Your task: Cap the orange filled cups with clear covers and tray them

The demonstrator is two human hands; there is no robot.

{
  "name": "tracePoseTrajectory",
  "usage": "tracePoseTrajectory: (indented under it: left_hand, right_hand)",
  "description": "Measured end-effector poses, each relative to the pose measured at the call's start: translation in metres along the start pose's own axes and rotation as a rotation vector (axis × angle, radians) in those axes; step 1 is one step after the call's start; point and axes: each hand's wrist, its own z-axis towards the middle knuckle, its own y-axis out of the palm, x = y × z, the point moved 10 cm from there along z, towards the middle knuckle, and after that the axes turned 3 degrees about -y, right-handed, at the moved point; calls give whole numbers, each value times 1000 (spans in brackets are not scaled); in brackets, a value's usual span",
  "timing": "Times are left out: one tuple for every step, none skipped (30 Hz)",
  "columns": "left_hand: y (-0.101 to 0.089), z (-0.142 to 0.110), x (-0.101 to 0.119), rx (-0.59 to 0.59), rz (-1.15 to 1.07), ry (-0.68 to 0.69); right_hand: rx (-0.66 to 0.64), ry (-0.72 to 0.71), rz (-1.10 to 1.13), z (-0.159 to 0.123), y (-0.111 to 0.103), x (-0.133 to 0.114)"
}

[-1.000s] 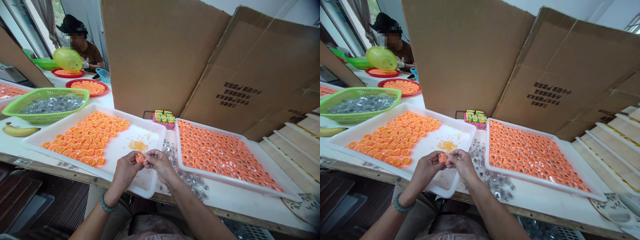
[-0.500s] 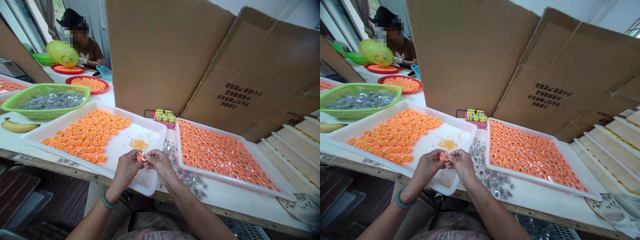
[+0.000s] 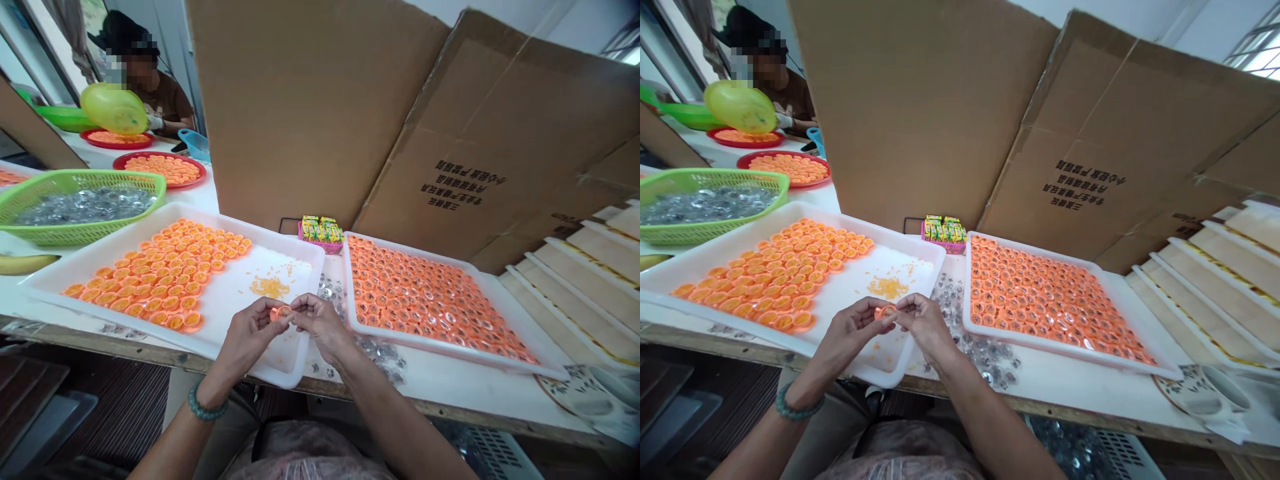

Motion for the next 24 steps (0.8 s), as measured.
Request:
tracePoseTrajectory:
  left_hand:
    - [0, 0, 0, 5, -20, -3]
    - [-1, 0, -1, 5, -37, -10]
    - [-1, 0, -2, 7, -49, -20]
    - [-2, 0, -3, 8, -55, -35]
    - [-2, 0, -5, 6, -55, -52]
    - [-3, 1, -7, 5, -48, -67]
    - [-3, 2, -8, 0, -38, -82]
    - [-3, 3, -10, -1, -21, -89]
    - [-3, 5, -11, -4, -9, -95]
    - [-2, 6, -12, -6, -2, -98]
    - [-2, 6, -12, -2, 4, -100]
    - [-1, 6, -12, 6, 10, -102]
    - [0, 5, -12, 20, 17, -106]
    - [0, 4, -12, 36, 26, -110]
    - [1, 2, -11, 51, 35, -114]
    - [2, 1, -10, 60, 41, -119]
    - [4, 0, -9, 64, 42, -129]
    - [6, -1, -9, 66, 42, -139]
    - [7, -1, -9, 69, 43, -150]
    - [8, -1, -9, 73, 44, -161]
    - [8, -1, -9, 78, 45, -172]
    - [8, 0, -10, 82, 49, -178]
    - [8, 1, -10, 87, 57, -183]
    - [7, 2, -11, 94, 68, -186]
  right_hand:
    - [0, -23, -8, 0, 0, -2]
    - [-5, -33, -13, -1, 1, -4]
    - [-17, -35, -15, -2, 3, -4]
    - [-29, -32, -11, -3, 5, -5]
    - [-39, -29, -2, -4, 6, -5]
    - [-42, -31, 11, -4, 6, -5]
    - [-44, -34, 25, -4, 6, -5]
    - [-43, -39, 32, -3, 5, -5]
    - [-44, -51, 23, -2, 3, -5]
    - [-48, -69, -9, -2, 2, -5]
    - [-50, -94, -65, -1, 2, -5]
    - [-51, -120, -132, -1, 1, -5]
    - [-48, -143, -194, -1, 0, -5]
    - [-39, -159, -241, -2, -1, -4]
    - [-29, -168, -268, -2, -1, -3]
    - [-18, -176, -277, -3, -2, -2]
    - [-12, -185, -278, -4, -2, -1]
    - [-6, -196, -273, -5, -3, -1]
    - [0, -204, -263, -6, -3, -2]
    - [-1, -197, -238, -7, -3, -2]
    - [-9, -171, -190, -7, -4, -1]
    - [-25, -133, -129, -7, -5, 1]
    - [-39, -92, -65, -6, -7, 2]
    - [-41, -61, -14, -4, -12, 1]
